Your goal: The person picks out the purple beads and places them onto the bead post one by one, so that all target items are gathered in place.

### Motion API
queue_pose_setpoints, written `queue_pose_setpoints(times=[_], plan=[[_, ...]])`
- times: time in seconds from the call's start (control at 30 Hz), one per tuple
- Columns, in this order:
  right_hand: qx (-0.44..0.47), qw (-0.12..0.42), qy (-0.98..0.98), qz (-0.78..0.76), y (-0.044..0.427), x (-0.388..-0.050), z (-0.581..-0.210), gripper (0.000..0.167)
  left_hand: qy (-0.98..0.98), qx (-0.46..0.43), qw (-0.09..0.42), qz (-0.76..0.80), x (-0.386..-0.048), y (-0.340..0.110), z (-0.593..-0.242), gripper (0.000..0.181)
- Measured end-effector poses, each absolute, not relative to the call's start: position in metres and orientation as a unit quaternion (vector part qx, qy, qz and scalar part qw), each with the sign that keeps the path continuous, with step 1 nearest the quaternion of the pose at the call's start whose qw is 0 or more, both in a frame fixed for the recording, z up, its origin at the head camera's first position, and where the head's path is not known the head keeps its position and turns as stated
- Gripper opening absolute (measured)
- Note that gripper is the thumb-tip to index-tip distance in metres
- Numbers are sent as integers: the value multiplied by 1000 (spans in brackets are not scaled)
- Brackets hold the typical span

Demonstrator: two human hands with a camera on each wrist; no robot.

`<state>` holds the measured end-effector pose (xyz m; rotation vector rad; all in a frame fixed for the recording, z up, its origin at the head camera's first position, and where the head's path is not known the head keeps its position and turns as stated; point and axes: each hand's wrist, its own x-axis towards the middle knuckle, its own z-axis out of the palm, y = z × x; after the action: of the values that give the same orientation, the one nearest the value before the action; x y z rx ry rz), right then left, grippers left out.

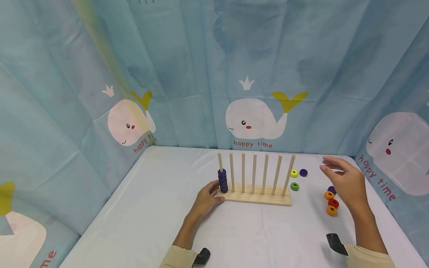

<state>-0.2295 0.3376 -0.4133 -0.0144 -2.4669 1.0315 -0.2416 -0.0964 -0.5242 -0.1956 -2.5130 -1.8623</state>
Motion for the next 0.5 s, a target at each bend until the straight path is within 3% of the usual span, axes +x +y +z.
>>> queue_pose_setpoints(times=[0.5], plan=[[-42,204,-902,378,358,-229,-432,53,-799,-61,2,-598,-241,-96,-524,66]])
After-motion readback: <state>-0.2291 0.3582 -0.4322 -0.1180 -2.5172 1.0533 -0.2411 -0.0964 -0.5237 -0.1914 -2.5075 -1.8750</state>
